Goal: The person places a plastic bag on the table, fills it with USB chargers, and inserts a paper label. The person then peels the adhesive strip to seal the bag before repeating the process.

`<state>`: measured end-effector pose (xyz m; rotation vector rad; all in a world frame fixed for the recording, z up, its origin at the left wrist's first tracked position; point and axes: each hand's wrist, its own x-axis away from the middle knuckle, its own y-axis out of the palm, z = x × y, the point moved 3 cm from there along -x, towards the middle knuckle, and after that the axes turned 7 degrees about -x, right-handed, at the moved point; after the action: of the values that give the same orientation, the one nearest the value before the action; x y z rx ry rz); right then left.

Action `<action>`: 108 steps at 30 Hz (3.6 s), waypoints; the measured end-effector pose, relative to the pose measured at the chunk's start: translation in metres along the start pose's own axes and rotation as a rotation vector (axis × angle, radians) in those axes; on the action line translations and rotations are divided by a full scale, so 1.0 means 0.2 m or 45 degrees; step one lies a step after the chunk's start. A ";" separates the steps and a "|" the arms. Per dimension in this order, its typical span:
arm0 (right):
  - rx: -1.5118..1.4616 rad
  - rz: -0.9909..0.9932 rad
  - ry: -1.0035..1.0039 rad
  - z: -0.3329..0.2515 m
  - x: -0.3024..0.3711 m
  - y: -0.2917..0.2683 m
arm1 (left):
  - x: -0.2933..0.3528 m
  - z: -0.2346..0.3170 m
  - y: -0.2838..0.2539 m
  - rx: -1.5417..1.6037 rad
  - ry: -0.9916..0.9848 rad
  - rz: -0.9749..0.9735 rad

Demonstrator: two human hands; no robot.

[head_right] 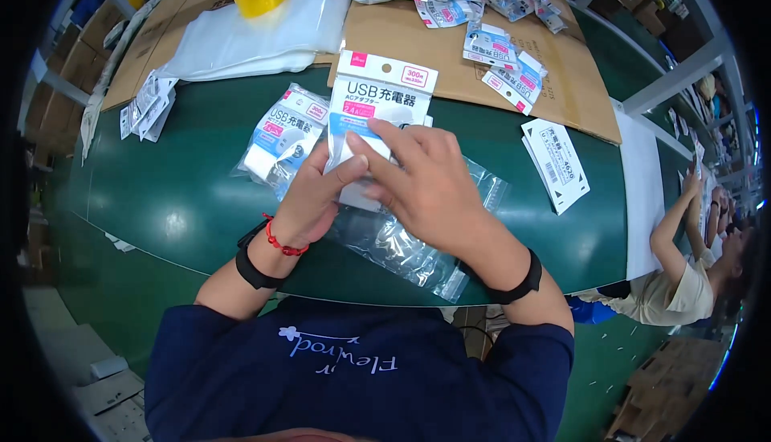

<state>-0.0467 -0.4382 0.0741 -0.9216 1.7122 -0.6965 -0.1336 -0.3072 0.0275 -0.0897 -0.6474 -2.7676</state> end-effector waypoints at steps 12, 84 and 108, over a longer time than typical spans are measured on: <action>-1.007 0.455 0.733 0.07 0.06 -0.13 | -0.03 -0.01 -0.01 -0.470 0.551 0.164; -0.030 -0.197 -0.239 -0.25 0.00 0.07 | 0.03 0.12 -0.08 0.240 0.290 0.073; -1.326 0.815 1.266 0.28 0.82 -0.33 | 0.08 -0.33 0.32 -1.676 0.814 -0.299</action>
<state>-0.0075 -0.6139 0.0270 -0.5720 3.1785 0.3436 -0.1300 -0.3957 -0.0031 0.5850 1.3704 -2.6442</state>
